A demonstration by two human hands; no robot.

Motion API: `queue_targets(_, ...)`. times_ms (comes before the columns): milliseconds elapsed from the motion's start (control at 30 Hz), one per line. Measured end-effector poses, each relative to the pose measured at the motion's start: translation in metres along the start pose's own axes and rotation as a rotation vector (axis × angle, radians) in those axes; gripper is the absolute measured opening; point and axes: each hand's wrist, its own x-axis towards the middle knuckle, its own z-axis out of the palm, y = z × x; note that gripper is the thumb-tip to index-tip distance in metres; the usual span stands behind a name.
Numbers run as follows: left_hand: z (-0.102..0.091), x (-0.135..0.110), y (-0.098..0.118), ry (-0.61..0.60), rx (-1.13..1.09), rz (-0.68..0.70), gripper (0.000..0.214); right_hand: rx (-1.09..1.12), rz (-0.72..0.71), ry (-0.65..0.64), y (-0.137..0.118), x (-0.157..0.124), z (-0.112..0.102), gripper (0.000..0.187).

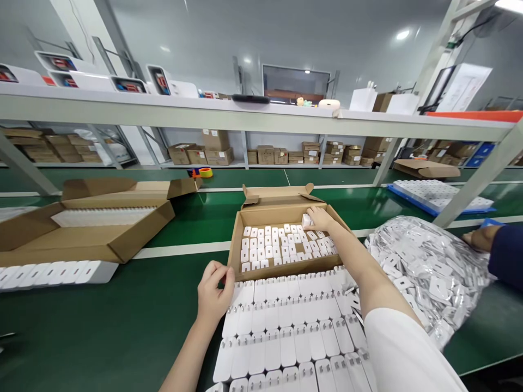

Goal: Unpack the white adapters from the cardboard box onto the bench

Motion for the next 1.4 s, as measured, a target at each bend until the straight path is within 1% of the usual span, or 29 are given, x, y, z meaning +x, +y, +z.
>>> queue_targets(133, 0.001, 0.000, -0.001, -0.003, -0.014, -0.004, 0.029, 0.010, -0.001, 0.018, 0.000, -0.002, 0.000, 0.051)
queue_targets(300, 0.002, -0.001, -0.002, -0.009, -0.012, -0.016, 0.028, 0.017, 0.017, 0.031, -0.005, 0.001, -0.001, 0.046)
queue_targets(433, 0.002, -0.002, -0.002, -0.012, 0.004, -0.013, 0.029, 0.031, 0.041, 0.053, -0.015, -0.003, -0.011, 0.043)
queue_targets(500, 0.002, -0.001, -0.001, -0.011, 0.007, -0.008, 0.030, 0.043, 0.056, 0.081, -0.020, -0.007, -0.022, 0.045)
queue_targets(567, 0.002, -0.001, 0.000, -0.003, 0.016, -0.006, 0.031, 0.055, 0.074, 0.124, -0.023, -0.012, -0.038, 0.051)
queue_targets(667, 0.003, 0.000, -0.001, 0.014, 0.022, 0.005, 0.030, 0.072, 0.097, 0.195, -0.030, -0.020, -0.070, 0.059)
queue_targets(733, 0.003, 0.000, -0.002, 0.019, 0.016, 0.005, 0.030, 0.078, 0.095, 0.222, -0.039, -0.030, -0.096, 0.062)
queue_targets(833, 0.005, -0.001, -0.004, 0.023, 0.008, -0.003, 0.029, 0.113, 0.045, 0.252, -0.068, -0.056, -0.136, 0.066)
queue_targets(933, 0.007, -0.003, -0.005, 0.039, 0.014, -0.009, 0.029, 0.202, -0.056, 0.261, -0.112, -0.093, -0.169, 0.068)
queue_targets(1033, 0.008, -0.003, -0.005, 0.043, 0.024, -0.013, 0.028, 0.240, -0.139, 0.170, -0.154, -0.131, -0.190, 0.066)
queue_targets(1100, 0.007, -0.003, -0.004, 0.036, 0.018, -0.016, 0.027, 0.246, -0.171, 0.139, -0.172, -0.153, -0.197, 0.065)
queue_targets(1133, 0.007, -0.004, -0.004, 0.031, 0.011, -0.018, 0.027, 0.250, -0.176, 0.135, -0.177, -0.163, -0.198, 0.064)
queue_targets(1200, 0.006, -0.004, -0.003, 0.023, 0.001, -0.016, 0.027, 0.266, -0.147, 0.133, -0.178, -0.181, -0.200, 0.064)
queue_targets(1400, 0.009, -0.002, -0.005, 0.044, 0.035, -0.008, 0.027, 0.368, 0.106, 0.120, -0.150, -0.242, -0.197, 0.062)
